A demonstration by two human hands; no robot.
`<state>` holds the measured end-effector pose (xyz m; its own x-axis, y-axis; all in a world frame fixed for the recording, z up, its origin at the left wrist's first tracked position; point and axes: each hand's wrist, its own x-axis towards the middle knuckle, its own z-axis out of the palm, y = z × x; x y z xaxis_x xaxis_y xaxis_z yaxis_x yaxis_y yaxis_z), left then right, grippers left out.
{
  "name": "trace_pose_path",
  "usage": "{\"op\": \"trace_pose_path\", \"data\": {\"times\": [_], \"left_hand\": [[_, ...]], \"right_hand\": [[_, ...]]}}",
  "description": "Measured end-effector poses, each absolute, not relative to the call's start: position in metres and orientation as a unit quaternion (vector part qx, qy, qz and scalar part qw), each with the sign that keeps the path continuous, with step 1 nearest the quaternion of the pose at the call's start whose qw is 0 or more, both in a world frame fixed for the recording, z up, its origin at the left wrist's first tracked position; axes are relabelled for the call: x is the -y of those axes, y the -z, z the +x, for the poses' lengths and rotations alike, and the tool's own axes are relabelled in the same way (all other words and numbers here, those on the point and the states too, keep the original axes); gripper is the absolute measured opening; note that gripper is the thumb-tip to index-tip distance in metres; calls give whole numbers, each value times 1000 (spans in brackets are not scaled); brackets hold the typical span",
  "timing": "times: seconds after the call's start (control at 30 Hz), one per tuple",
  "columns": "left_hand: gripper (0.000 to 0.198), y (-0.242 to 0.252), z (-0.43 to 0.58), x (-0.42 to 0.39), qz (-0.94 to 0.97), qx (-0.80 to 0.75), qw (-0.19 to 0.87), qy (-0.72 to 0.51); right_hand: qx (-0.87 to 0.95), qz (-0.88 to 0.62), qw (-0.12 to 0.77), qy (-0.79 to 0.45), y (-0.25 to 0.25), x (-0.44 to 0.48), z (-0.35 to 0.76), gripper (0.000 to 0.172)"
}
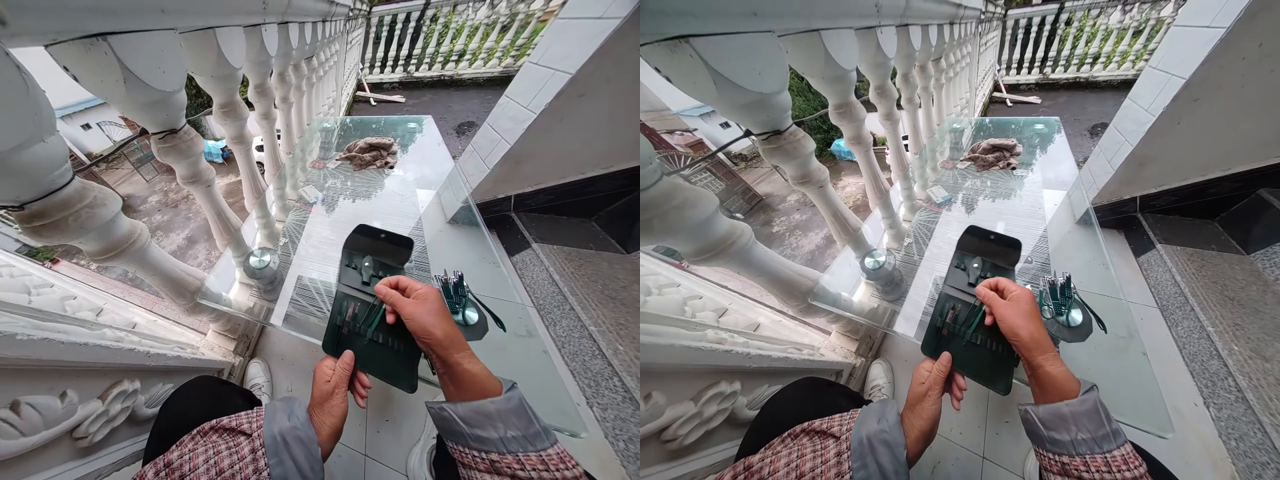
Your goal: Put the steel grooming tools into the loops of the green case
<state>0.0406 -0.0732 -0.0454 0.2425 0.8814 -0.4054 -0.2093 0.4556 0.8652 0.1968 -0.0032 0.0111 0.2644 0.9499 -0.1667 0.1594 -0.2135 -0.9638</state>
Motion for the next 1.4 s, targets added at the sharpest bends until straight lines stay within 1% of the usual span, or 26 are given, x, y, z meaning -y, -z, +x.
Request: {"op": "trace_pose_path", "data": {"times": [0.1,0.27,0.33,0.43,0.5,0.57,0.67,0.8,0.93,1.03,1.1,1.17,1.2,1.27,1.33,1.4], "left_hand": [[54,41,41,70,360,-467,710,-384],[55,44,41,75,372,-482,699,-374],[54,45,40,78,367,-481,697,-386],[51,47,38,79,360,-477,691,-407],[49,48,36,78,355,-481,679,-426],[48,48,34,76,347,-487,670,-440],[49,46,34,75,325,-494,679,-436],[53,43,34,74,321,-484,696,-422],[61,43,34,70,322,-487,701,-409],[61,43,35,69,319,-503,693,-405],[59,44,35,69,322,-507,691,-402],[57,45,36,70,322,-505,694,-399],[58,46,37,71,322,-504,696,-398],[60,47,39,72,325,-503,697,-394],[63,48,40,74,331,-502,698,-389],[65,49,42,75,338,-504,696,-385]], "right_hand": [[409,-654,481,-417,-8,7,206,31],[409,-654,470,-430,0,5,210,31],[392,-653,494,-419,-2,1,216,31],[353,-642,555,-394,-10,-1,230,31],[343,-640,566,-390,-17,2,241,32],[359,-649,527,-414,-22,8,251,32],[405,-668,416,-464,-20,19,262,30],[443,-704,333,-445,-5,27,271,28],[488,-750,262,-362,2,28,274,26],[528,-784,217,-244,-2,28,271,24],[543,-790,226,-172,-6,28,263,25],[548,-779,263,-154,-8,28,250,25],[547,-765,291,-175,-9,28,241,26],[540,-721,331,-282,-9,28,222,30],[516,-678,349,-390,-8,26,203,36],[507,-640,358,-453,-8,23,190,36]]}}
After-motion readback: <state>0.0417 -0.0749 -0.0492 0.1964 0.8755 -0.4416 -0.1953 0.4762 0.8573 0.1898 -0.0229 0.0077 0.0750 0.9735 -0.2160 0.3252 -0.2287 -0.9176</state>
